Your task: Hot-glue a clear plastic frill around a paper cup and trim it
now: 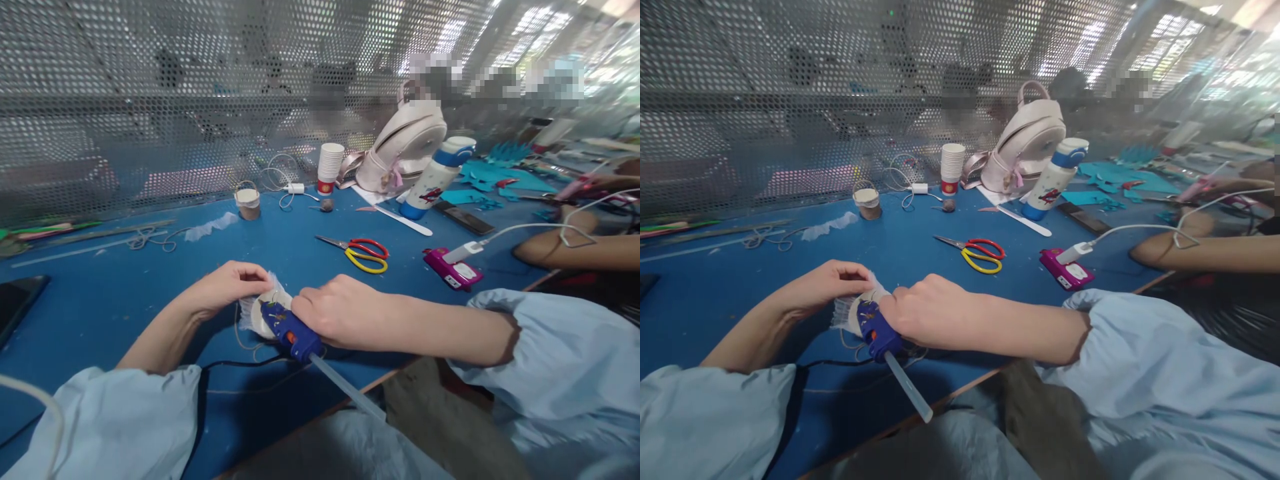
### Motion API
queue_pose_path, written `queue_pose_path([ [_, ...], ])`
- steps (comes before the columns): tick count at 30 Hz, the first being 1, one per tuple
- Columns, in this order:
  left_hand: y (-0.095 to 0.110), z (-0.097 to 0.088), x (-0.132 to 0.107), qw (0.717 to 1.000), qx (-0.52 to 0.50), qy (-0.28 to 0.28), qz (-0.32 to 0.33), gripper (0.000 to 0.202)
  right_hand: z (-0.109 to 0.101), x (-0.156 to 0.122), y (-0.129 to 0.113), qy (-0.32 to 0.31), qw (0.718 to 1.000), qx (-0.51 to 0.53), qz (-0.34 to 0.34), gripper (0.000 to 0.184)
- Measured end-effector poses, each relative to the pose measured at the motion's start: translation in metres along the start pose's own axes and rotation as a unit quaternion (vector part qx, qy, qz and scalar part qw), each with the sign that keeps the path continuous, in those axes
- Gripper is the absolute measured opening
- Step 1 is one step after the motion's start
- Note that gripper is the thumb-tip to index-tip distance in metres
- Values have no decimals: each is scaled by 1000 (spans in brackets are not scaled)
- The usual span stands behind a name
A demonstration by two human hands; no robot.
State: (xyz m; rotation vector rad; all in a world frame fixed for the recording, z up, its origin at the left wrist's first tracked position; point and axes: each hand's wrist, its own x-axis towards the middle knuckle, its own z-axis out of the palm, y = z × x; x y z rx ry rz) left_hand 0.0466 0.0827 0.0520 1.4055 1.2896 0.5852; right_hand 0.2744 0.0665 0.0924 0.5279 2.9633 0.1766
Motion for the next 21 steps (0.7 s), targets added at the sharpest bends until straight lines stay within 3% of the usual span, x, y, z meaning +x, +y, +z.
queue_pose_path([
  [11,2,2,-1,1000,6,12,-11,22,8,-1,-5,22,997,-70,7,15],
  [21,1,2,-1,1000,2,12,-14,24,8,-6,-2,46,997,-56,-21,12],
])
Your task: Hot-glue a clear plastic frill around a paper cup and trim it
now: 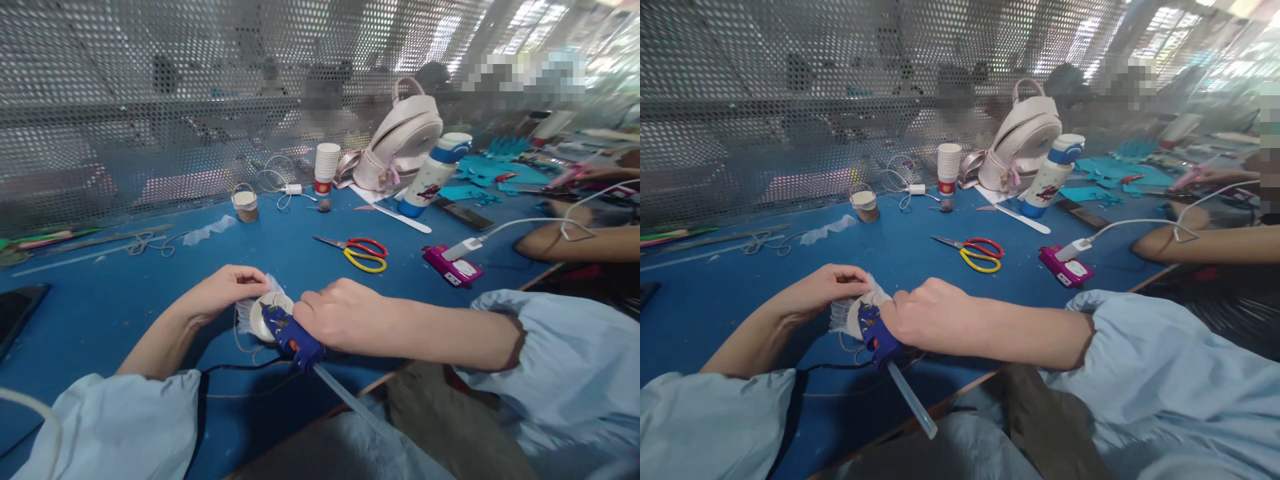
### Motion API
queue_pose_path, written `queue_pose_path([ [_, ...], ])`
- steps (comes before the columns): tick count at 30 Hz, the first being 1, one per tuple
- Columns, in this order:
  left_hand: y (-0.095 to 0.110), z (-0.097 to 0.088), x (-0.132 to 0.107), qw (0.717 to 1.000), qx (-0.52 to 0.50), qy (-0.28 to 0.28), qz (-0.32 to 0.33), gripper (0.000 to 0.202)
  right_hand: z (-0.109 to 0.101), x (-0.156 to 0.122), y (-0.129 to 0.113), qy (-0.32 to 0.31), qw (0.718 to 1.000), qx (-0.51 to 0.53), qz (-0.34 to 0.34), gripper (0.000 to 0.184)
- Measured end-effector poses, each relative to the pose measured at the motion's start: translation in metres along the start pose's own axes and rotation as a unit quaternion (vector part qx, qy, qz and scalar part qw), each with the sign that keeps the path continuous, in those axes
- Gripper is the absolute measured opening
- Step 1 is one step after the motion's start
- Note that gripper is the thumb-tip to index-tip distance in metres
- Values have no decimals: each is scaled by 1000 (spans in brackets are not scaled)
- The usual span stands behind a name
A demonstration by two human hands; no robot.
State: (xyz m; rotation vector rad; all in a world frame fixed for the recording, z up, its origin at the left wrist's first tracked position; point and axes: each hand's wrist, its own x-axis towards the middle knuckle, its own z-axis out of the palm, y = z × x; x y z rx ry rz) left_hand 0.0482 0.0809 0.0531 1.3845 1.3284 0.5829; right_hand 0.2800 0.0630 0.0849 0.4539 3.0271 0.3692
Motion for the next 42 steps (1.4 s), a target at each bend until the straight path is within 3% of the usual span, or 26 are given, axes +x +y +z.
queue_pose_path([
  [9,-3,-1,2,1000,-30,-4,7,21,-3,6,1,-31,999,3,-8,14],
  [20,-3,0,2,999,-52,0,-8,23,-8,4,-7,-54,998,-7,41,18],
  [26,-3,0,1,999,-50,3,-10,25,-14,-10,0,-21,991,118,62,12],
  [29,-4,-1,1,998,-55,-1,0,24,-13,-25,10,43,965,252,62,13],
  [31,-6,-2,1,998,-57,0,7,23,-10,-34,15,107,931,343,68,13],
  [33,-8,-2,1,998,-58,6,4,22,-7,-41,19,156,894,402,119,13],
  [36,-10,-3,1,998,-65,13,-5,22,-5,-43,20,150,864,429,218,11],
  [38,-11,-3,0,998,-66,13,-4,23,-4,-39,21,126,870,432,200,10],
  [42,-12,-2,-2,998,-64,15,-5,24,-4,-21,21,73,915,388,87,7],
])
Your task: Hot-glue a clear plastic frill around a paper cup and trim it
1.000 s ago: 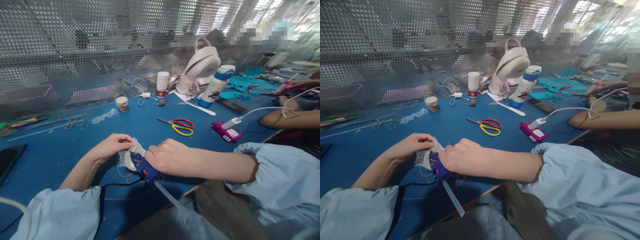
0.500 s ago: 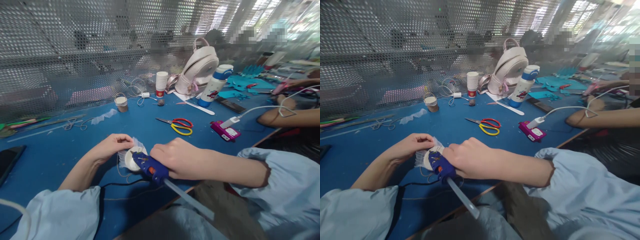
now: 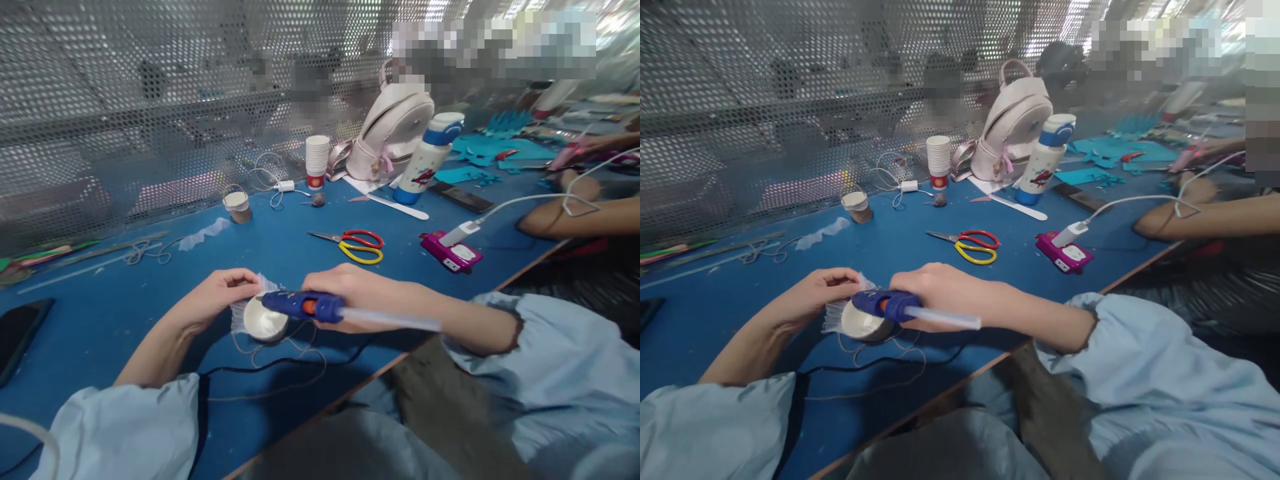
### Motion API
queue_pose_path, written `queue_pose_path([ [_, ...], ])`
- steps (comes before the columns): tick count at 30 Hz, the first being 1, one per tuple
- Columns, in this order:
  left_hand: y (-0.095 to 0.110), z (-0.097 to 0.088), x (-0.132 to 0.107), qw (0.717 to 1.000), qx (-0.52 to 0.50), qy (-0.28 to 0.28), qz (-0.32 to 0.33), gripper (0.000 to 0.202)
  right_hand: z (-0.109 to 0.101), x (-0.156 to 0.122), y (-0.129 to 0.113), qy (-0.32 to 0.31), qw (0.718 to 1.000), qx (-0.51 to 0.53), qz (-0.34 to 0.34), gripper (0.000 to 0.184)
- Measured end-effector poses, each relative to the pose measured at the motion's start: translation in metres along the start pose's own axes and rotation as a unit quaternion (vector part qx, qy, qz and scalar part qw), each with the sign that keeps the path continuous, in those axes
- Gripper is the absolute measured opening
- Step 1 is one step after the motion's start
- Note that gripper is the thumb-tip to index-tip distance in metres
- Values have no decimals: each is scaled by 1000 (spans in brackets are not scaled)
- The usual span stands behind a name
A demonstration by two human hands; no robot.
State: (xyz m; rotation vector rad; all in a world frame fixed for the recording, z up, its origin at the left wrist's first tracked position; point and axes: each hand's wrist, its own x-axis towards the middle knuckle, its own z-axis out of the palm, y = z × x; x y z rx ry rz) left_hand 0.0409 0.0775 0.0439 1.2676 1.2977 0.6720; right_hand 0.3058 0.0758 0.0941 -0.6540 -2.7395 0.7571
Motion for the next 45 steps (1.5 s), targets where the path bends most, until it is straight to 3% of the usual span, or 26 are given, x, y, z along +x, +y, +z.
queue_pose_path([
  [5,0,2,-2,999,-22,11,-21,26,4,19,-9,-75,987,-143,-12,10],
  [9,2,4,-2,999,-28,18,-29,25,4,23,-14,-96,980,-172,-8,10],
  [25,2,5,-2,999,-29,15,-23,24,17,22,-5,-81,980,-178,-19,13],
  [35,3,6,-4,1000,-6,17,-10,24,26,16,-4,-63,990,-114,52,10],
  [45,3,7,-4,1000,-19,12,-14,23,33,15,0,-37,996,-63,59,13],
])
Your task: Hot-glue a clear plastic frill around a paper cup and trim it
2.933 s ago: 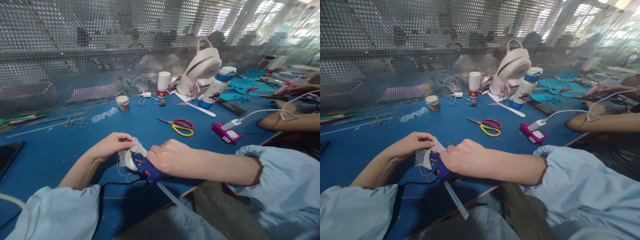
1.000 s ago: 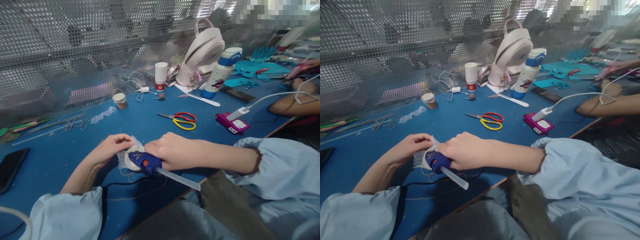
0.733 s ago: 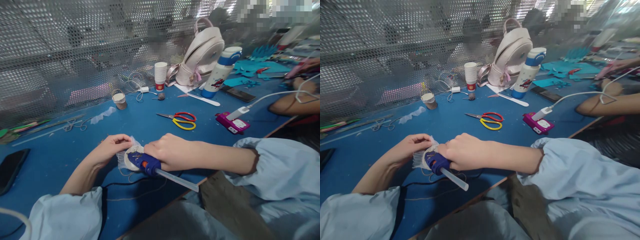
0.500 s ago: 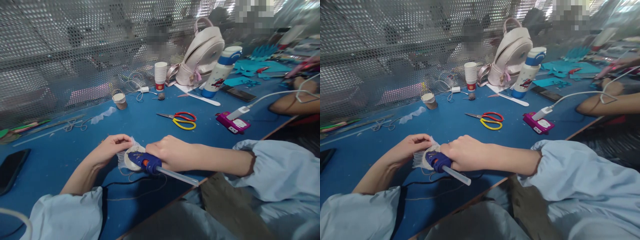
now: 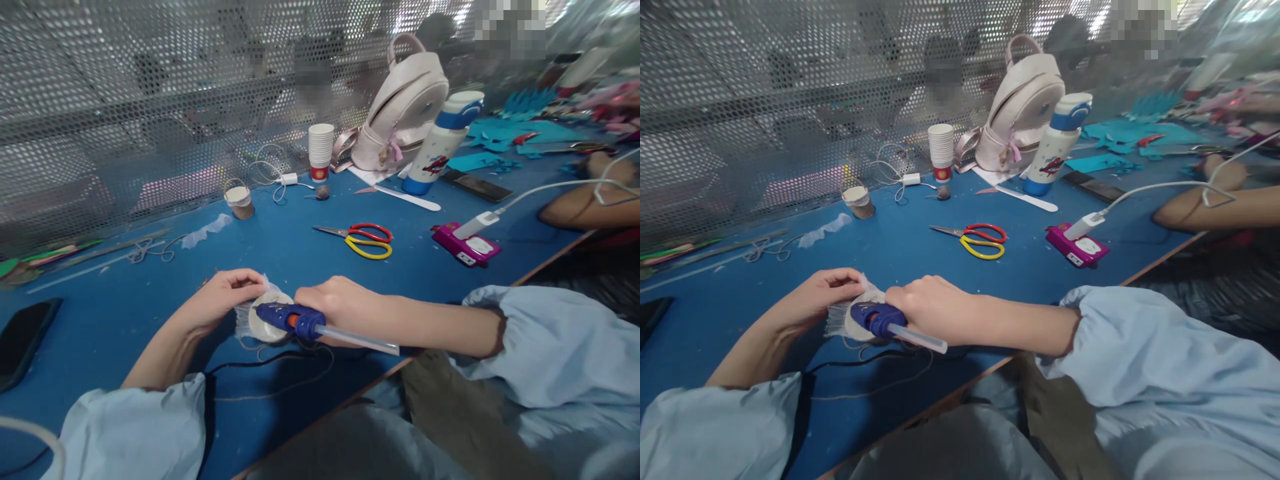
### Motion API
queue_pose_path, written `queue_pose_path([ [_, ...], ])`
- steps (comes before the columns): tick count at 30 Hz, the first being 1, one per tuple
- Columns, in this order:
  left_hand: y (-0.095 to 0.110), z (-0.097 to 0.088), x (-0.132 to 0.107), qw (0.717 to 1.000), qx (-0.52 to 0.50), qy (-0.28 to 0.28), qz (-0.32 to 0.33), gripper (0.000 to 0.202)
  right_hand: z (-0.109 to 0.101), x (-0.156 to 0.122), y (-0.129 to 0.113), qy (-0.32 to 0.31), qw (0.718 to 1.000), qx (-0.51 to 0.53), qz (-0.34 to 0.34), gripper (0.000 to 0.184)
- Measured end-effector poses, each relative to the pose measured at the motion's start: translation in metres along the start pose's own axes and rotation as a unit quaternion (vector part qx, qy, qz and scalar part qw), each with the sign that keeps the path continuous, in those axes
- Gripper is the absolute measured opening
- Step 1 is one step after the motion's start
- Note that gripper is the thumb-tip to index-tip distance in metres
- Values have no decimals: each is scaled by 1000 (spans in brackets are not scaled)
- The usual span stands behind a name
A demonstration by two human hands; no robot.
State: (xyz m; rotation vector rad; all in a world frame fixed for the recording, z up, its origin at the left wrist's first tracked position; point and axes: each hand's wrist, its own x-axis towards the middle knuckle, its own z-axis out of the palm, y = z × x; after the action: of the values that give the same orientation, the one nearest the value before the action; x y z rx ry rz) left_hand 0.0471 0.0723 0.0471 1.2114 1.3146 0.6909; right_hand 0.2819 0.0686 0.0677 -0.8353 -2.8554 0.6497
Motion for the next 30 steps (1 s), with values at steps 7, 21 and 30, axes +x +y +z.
queue_pose_path([
  [7,1,1,0,1000,2,3,-3,24,4,-1,-2,30,999,-4,16,18],
  [21,0,0,2,1000,2,-4,2,23,1,-3,-3,20,1000,1,3,17],
  [30,1,1,1,1000,16,-2,4,24,1,0,-6,13,999,-26,40,19],
])
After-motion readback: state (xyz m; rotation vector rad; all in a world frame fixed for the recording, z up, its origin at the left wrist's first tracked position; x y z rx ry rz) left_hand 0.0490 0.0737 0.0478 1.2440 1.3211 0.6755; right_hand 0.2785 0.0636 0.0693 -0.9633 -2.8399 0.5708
